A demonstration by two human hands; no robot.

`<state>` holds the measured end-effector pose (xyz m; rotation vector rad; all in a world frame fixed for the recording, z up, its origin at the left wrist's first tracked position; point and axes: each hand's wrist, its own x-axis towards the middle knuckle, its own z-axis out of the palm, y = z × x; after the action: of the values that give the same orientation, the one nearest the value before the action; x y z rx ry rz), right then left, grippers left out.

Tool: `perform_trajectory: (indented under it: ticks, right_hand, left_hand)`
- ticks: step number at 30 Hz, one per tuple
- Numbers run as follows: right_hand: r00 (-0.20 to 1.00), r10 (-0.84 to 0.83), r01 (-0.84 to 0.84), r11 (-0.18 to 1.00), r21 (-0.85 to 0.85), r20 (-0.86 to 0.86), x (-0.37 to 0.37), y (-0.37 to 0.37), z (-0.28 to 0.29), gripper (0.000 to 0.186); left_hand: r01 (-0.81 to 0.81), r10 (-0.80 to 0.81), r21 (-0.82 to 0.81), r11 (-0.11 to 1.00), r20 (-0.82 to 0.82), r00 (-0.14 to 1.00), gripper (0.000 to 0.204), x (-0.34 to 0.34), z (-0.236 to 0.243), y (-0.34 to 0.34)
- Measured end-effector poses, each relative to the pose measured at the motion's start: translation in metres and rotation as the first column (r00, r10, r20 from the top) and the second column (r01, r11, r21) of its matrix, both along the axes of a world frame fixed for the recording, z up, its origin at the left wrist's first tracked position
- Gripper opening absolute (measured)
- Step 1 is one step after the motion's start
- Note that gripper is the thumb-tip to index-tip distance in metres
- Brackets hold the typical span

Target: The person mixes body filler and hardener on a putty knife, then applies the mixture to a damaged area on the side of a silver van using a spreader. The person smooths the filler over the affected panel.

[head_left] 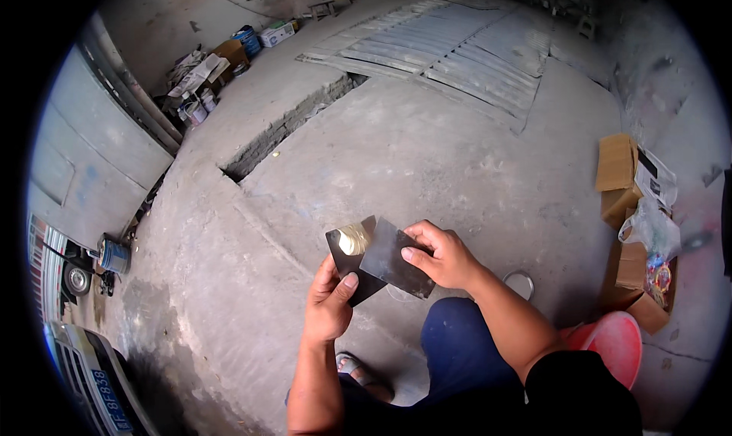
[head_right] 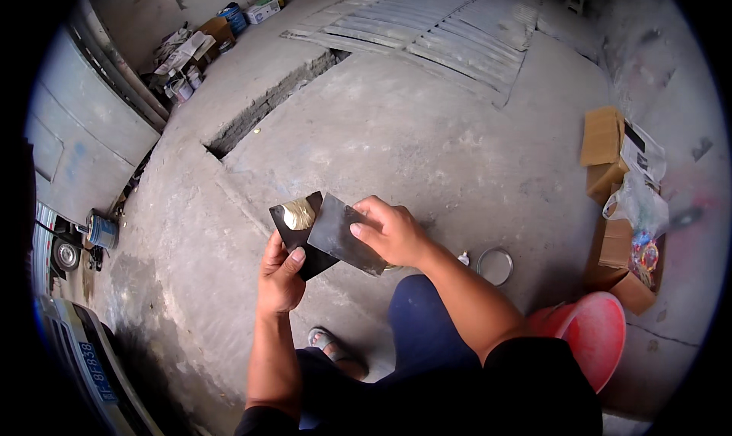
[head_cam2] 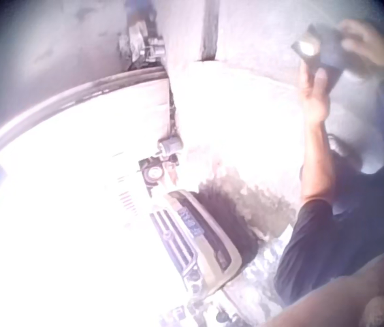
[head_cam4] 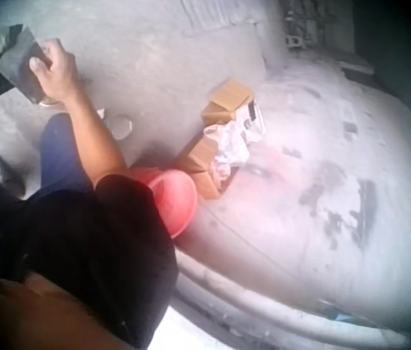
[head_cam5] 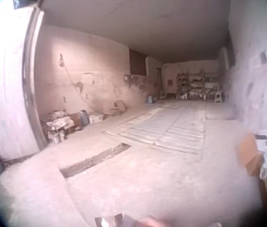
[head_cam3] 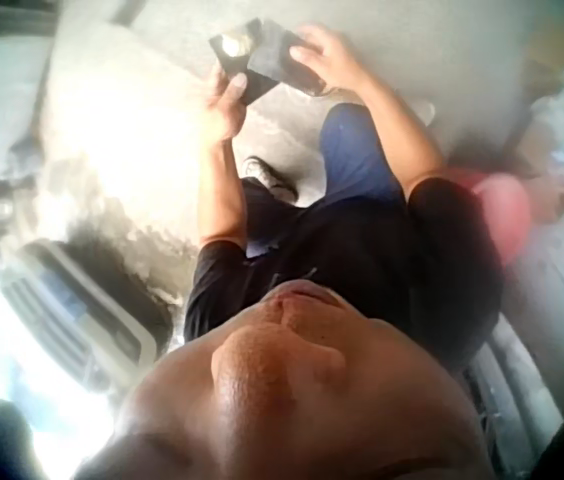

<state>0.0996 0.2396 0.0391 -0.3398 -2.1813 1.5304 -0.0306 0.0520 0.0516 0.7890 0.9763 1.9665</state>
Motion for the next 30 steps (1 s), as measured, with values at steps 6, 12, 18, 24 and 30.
perform_trajectory:
  ticks: [6, 12, 18, 24, 30]
  right_hand:
    - [0.999, 0.050, -0.049, 0.995, -0.089, 0.001, -0.006, -0.003, 0.007, 0.027]
    - [0.998, 0.049, -0.052, 0.996, -0.069, -0.050, -0.012, 0.006, 0.064, 0.031]
    - [0.902, 0.331, -0.211, 0.899, 0.385, -0.277, 0.001, 0.002, 0.089, 0.035]
    - [0.897, 0.392, -0.220, 0.797, 0.562, -0.204, -0.004, 0.000, 0.063, 0.042]
    - [0.973, 0.230, -0.189, 0.806, 0.561, -0.003, 0.001, 0.028, 0.029, 0.035]
  left_hand:
    - [-0.087, 0.027, -0.202, 0.975, -0.285, 0.958, 0.046, 0.001, -0.007, -0.003]
    - [-0.290, -0.001, -0.273, 0.917, -0.729, 0.684, 0.038, -0.007, -0.011, -0.003]
    - [-0.019, -0.013, -0.326, 0.945, -0.094, 0.995, 0.042, -0.028, -0.002, -0.020]
    - [0.030, -0.069, -0.311, 0.950, -0.115, 0.991, 0.040, -0.027, 0.003, -0.021]
    - [-0.014, 0.010, -0.194, 0.981, -0.019, 1.000, 0.039, -0.022, 0.001, -0.013]
